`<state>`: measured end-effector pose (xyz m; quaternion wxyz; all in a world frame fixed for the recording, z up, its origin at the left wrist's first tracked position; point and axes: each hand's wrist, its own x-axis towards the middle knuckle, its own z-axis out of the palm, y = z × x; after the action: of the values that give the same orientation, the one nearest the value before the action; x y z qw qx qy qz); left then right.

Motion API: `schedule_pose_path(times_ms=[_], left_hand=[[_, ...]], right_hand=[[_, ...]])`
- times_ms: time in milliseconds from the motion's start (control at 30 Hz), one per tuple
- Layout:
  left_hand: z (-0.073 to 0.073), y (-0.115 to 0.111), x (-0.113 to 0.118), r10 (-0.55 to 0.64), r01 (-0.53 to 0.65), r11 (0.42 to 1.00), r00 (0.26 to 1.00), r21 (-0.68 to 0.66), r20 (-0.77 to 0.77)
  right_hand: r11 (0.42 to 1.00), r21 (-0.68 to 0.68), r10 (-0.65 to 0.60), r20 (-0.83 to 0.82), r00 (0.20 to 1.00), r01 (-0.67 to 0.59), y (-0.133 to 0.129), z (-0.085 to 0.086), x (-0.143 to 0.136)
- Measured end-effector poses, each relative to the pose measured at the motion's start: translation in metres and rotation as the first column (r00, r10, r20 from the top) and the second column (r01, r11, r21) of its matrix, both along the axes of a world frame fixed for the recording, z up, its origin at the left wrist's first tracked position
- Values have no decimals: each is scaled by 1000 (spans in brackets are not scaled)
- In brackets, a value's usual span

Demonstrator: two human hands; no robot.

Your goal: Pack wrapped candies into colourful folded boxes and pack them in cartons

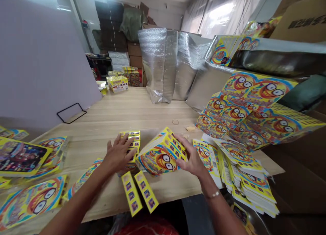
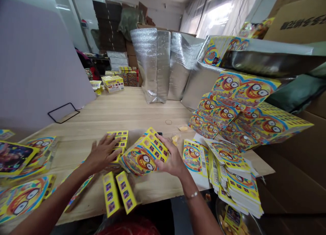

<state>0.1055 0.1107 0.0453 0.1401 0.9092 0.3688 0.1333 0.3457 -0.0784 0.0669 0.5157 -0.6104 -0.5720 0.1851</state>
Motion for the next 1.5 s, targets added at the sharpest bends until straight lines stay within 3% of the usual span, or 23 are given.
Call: schedule_pose_path(times_ms=[67,167,267,367,433,533,600,700,733,767,833,900,1000,1067,1167,1233,1333,1400,1500], left_hand=[[-5,15,2,-37,33,998,997,-58,-70],[-11,18,-4,-108,109,993,994,-49,20],[-14,11,-6,-122,127,991,986,-36,118],[-17,5,-5,-87,94,995,984,-35,156],[-20,4,-3,-61,65,998,987,-18,149],[-22,5,-3,-42,40,999,994,16,100],[-22,5,-3,-40,39,999,995,8,87],[-19,2,-3,-30,32,999,996,-23,88],[-17,1,-2,-24,26,999,997,-19,75],[-15,0,-1,-19,19,1000,998,-9,53],[-12,-2,2,-5,5,1000,1000,11,5],[-10,-2,5,6,-5,1000,1000,15,-11],[-8,0,6,-2,2,1000,999,-2,39],[-4,-2,-2,-3,2,1000,987,11,158],[4,-19,-30,-45,29,999,905,43,423],[7,-40,-53,-125,175,984,840,-46,528],[6,-74,-74,-137,374,856,829,-356,543],[4,-91,-75,-155,404,796,855,-450,494],[5,-94,-66,-311,449,828,867,-337,390]], right_hand=[[988,45,153,-103,983,-149,24,-6,16],[955,30,298,-127,946,-296,55,-10,41],[942,-76,334,104,937,-328,78,-9,48],[897,-188,441,337,832,-399,102,-11,37],[874,-243,485,420,767,-420,119,-16,30],[885,-289,464,475,748,-366,133,-24,25],[922,-254,386,515,766,-294,126,-25,17],[954,-133,296,554,778,-268,89,-28,-19],[940,-125,333,544,770,-318,73,-31,-37],[889,-147,443,520,731,-434,57,-37,-55],[861,-185,500,471,726,-474,33,-55,-89],[883,-193,467,455,759,-428,20,-80,-112],[914,-191,406,438,802,-358,13,-112,-125],[918,-174,398,414,819,-357,8,-122,-122],[941,-98,337,216,916,-324,-5,-117,-112],[965,-54,247,-124,961,-255,-13,-104,-107],[953,-3,249,-564,788,-304,-19,-79,-102],[925,23,311,-617,723,-379,-18,-62,-95],[930,-25,315,-462,829,-367,-8,-43,-74]])
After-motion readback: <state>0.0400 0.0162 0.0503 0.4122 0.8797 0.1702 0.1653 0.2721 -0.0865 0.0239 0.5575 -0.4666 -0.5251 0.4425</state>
